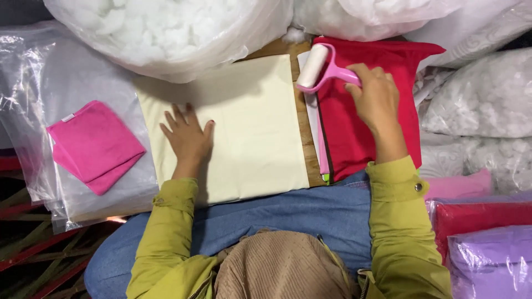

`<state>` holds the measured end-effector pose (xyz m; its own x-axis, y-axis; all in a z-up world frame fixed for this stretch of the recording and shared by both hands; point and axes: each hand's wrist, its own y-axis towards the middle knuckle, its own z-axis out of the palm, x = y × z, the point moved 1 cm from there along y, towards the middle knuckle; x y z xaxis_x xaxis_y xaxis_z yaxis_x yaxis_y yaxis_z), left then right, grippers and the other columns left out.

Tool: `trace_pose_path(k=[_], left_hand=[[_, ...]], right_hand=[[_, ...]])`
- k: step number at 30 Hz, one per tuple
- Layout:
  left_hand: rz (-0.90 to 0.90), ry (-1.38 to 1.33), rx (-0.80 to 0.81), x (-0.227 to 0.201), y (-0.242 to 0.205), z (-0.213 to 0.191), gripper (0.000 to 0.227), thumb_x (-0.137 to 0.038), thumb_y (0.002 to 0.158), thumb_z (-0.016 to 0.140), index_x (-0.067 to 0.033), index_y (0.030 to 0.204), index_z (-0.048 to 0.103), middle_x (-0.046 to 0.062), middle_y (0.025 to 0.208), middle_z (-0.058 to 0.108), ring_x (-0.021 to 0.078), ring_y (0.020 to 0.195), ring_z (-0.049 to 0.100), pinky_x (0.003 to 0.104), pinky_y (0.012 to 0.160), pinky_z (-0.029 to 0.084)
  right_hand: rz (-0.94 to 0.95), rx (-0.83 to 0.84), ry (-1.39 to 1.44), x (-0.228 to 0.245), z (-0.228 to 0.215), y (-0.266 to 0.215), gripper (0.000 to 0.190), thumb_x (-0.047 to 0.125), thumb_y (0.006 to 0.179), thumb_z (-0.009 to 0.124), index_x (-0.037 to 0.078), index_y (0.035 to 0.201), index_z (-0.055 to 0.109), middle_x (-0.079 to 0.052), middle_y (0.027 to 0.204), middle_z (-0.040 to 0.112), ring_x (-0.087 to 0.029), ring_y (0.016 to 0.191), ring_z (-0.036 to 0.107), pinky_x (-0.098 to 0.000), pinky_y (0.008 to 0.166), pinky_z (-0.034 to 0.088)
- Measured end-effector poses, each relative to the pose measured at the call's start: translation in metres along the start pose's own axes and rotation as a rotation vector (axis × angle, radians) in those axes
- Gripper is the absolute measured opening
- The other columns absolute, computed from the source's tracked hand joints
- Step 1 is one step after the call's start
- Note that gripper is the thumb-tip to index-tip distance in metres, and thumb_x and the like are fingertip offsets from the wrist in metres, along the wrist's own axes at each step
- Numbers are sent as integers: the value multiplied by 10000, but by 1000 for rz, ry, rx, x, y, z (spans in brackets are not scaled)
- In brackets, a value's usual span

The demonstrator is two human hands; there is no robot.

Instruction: Cleaning a fabric cover with a lint roller and then stuffing it with fiberfill.

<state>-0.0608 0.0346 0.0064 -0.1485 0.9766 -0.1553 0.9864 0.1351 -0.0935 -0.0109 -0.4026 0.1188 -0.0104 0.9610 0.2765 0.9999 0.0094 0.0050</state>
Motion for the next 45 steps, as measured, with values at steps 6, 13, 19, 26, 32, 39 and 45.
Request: trace_pose_path(k=[6, 13, 19, 26, 32, 39, 45], left_hand=[[586, -176, 140, -147, -39, 25, 574, -253, 955, 652, -283, 1511, 511, 148, 1619, 369, 435, 1507, 311, 751, 1161, 154], [800, 29, -127, -181, -39, 51, 89, -202, 953, 653, -223, 996, 728, -8, 1402, 578, 307, 1477, 391, 686, 1231, 105], [962, 378, 57, -146, -29, 15, 229, -207, 879, 662, -243, 1104, 663, -44, 1089, 746, 190, 1297, 553, 643, 1260, 118], [955, 259, -654, -68, -51, -142, 44, -240, 846, 694, -230, 890, 695, -20, 829, 690, 216, 1024, 625, 570, 1168, 352], [693, 223, -946, -12, -157, -290, 84, -141, 1027, 836, -160, 962, 786, -16, 954, 769, 221, 1087, 649, 497, 1256, 351], [776, -138, -1015, 40, -251, -341, 139, 69, 963, 867, -4, 984, 752, 105, 1007, 664, 311, 1033, 567, 424, 1007, 459], [704, -620, -774, 61, -259, -340, 198, 223, 956, 795, 132, 1115, 722, 186, 1021, 661, 240, 805, 543, 337, 712, 444]], right_hand=[[84, -122, -52, -33, -5, -56, 524, 238, 949, 789, 149, 1439, 624, -210, 1311, 559, -449, 1296, 436, -723, 1066, 286], [-36, 347, -25, 37, 149, -128, 349, 413, 963, 612, 116, 1036, 780, -175, 936, 743, -405, 932, 736, -577, 813, 566], [-226, 85, -134, 55, 174, -142, 230, 293, 823, 778, 116, 956, 717, -85, 784, 679, -327, 752, 739, -514, 640, 582], [-166, -188, 220, 77, -51, -186, 162, 190, 929, 665, 229, 1086, 662, -115, 913, 766, -399, 889, 736, -520, 778, 552], [-435, -680, 249, 128, -191, -261, 185, -62, 926, 754, 24, 1088, 729, -71, 885, 737, -211, 665, 591, -340, 638, 457], [-602, -838, 168, 149, -231, -316, 175, -170, 978, 821, -50, 1101, 788, -108, 920, 720, -220, 717, 477, -342, 710, 428], [-590, -811, 239, 151, -236, -304, 197, -207, 944, 781, -81, 1096, 774, -148, 950, 689, -261, 783, 515, -375, 757, 439]])
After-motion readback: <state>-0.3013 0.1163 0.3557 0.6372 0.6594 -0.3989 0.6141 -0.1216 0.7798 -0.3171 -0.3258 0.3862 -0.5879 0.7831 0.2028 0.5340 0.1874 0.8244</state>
